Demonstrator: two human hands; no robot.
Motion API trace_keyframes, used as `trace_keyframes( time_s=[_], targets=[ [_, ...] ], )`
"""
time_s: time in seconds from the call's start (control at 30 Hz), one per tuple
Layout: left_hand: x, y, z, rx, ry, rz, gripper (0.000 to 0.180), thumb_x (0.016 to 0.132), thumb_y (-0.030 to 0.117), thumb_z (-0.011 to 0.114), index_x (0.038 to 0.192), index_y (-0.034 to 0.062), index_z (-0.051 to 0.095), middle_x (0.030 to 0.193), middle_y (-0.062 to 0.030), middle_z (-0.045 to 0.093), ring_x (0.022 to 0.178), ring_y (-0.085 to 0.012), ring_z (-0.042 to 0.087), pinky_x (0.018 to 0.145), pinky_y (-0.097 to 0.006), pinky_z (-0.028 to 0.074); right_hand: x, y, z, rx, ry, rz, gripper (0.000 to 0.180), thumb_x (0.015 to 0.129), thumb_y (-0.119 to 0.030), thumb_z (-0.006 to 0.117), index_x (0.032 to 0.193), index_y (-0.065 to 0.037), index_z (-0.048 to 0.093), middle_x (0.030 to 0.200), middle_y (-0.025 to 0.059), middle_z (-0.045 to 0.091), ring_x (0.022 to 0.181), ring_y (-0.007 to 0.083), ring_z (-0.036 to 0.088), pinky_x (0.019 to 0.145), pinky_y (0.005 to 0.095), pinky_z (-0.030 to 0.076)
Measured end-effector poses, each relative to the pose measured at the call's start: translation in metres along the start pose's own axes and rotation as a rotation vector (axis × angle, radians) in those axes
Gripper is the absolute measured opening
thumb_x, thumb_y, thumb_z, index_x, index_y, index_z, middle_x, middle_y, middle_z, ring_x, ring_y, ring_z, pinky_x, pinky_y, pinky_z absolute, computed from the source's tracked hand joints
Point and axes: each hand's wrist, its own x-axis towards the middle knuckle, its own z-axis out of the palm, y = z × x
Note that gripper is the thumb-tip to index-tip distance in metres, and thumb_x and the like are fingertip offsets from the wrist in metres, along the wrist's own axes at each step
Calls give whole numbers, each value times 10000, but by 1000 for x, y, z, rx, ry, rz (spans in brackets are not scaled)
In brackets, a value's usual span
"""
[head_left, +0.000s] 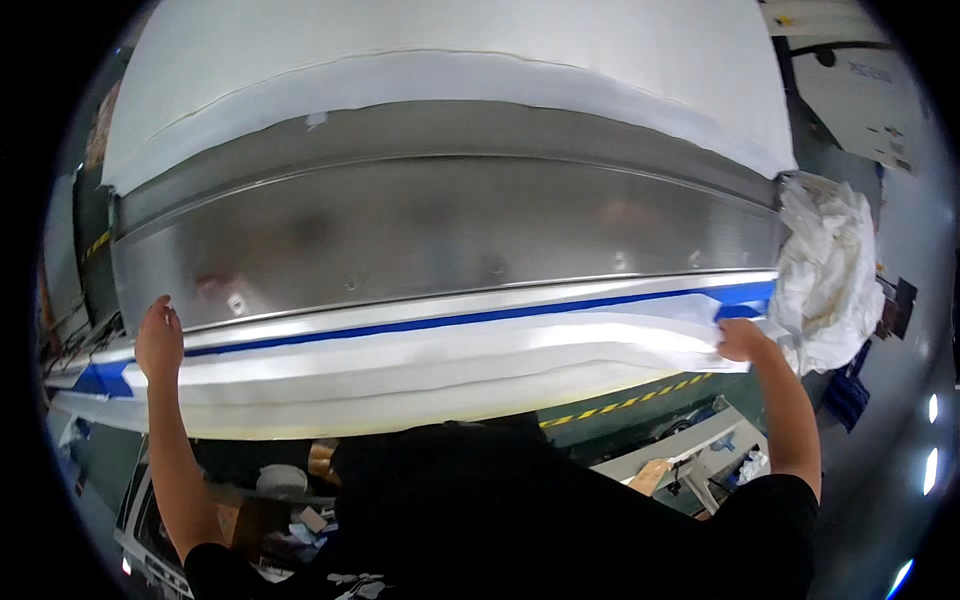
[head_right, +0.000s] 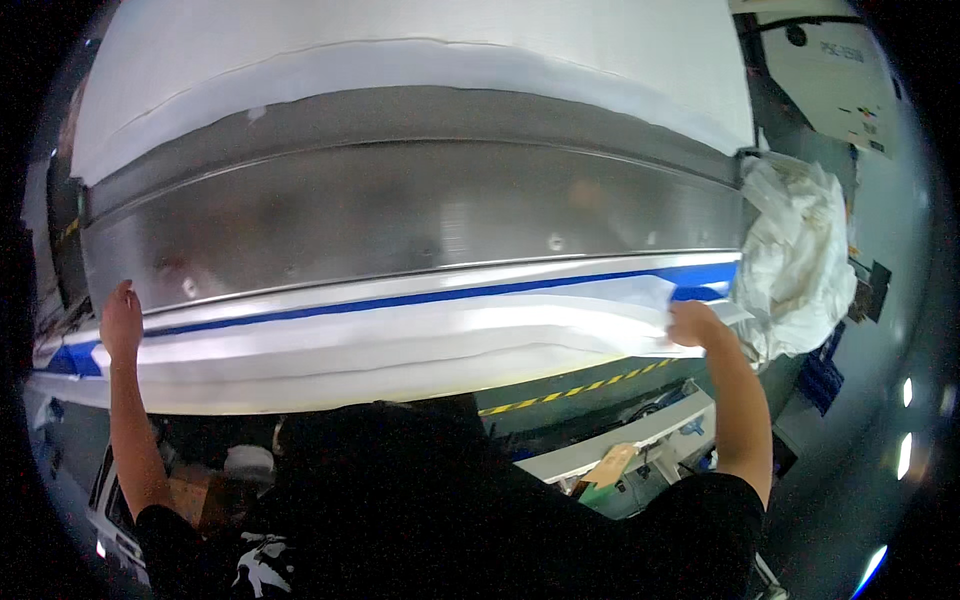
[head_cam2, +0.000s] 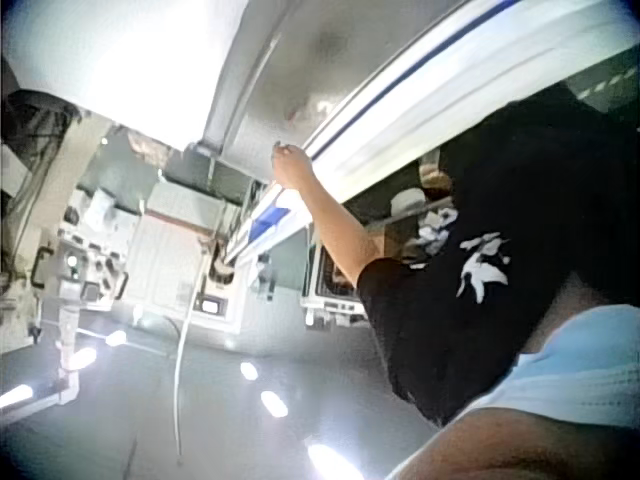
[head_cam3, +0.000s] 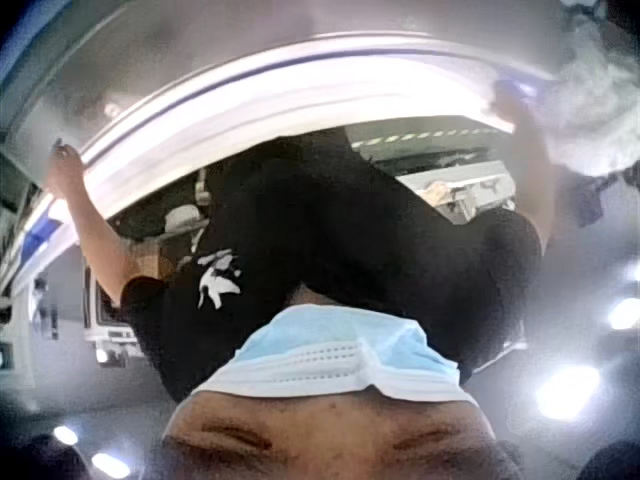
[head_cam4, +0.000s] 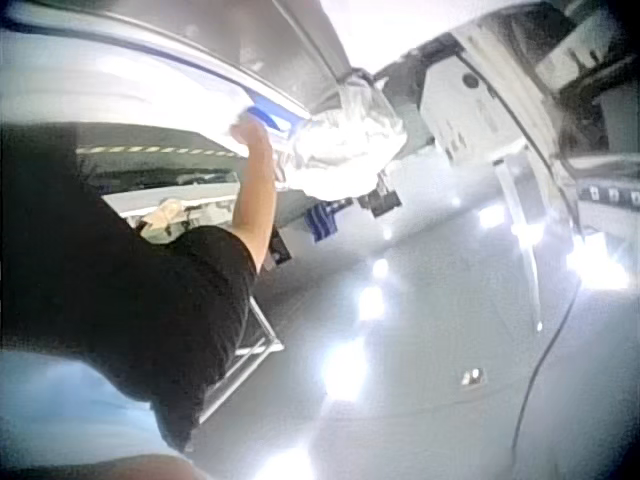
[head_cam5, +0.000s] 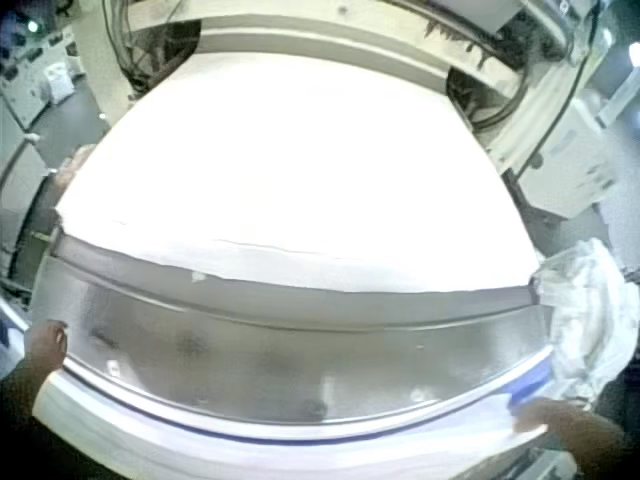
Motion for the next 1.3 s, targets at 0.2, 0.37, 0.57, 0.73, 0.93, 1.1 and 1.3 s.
trace_keyframes(
  time_s=[0.2, 0.37, 0.57, 0.73, 0.93, 1.1, 1.3],
  targets=[
    [-14, 73, 0, -128, -29, 87, 267, 873, 211, 539, 1110, 114, 614, 1008, -102, 658, 916, -300, 625, 777, -400, 492, 7, -63, -35, 196, -138, -156, 600, 612, -304, 717, 1123, -18, 588, 1042, 208, 641, 982, 368, 604, 873, 386, 469],
    [-17, 70, -2, -153, -63, 58, 268, 876, 213, 532, 1112, 116, 615, 1013, -89, 659, 926, -285, 626, 779, -395, 492, 27, -99, -43, 212, -105, -237, 573, 608, -356, 725, 1068, -27, 632, 1021, 197, 652, 949, 358, 612, 835, 386, 475],
    [-24, 49, 4, -178, -79, -16, 270, 881, 224, 522, 1095, 99, 628, 989, -99, 662, 932, -286, 624, 783, -391, 491, 27, -136, -46, 295, 76, -241, 412, 648, -331, 742, 938, -53, 648, 831, 102, 683, 808, 262, 649, 731, 338, 497],
    [-23, 36, 29, -287, 10, 44, 267, 881, 227, 529, 1085, 89, 632, 985, -109, 659, 920, -294, 622, 773, -395, 489, 21, -157, -37, 343, 140, -240, 321, 696, -270, 719, 940, -76, 645, 831, 99, 676, 816, 269, 644, 728, 356, 498],
    [-12, 51, 34, -357, 224, 188, 250, 856, 182, 569, 1085, 98, 624, 1009, -121, 641, 929, -314, 610, 790, -400, 480, 7, -221, -55, 357, 194, -302, 261, 743, -236, 700, 922, -56, 642, 824, 104, 674, 777, 270, 643, 711, 348, 498],
    [17, 27, 47, -433, 422, 302, 291, 806, 133, 605, 1093, 83, 608, 1093, -138, 610, 1004, -335, 577, 863, -410, 468, 3, -290, -101, 127, 306, -393, 217, 793, -273, 613, 902, -86, 629, 826, 134, 663, 791, 333, 631, 715, 426, 493],
    [73, 29, 43, -457, 590, 216, 351, 821, 179, 594, 1152, 70, 558, 1175, -148, 565, 1093, -320, 526, 933, -459, 405, 25, -406, -190, 236, 458, -613, 207, 833, -280, 568, 900, -89, 610, 827, 157, 644, 799, 350, 615, 702, 452, 476]
  ],
)
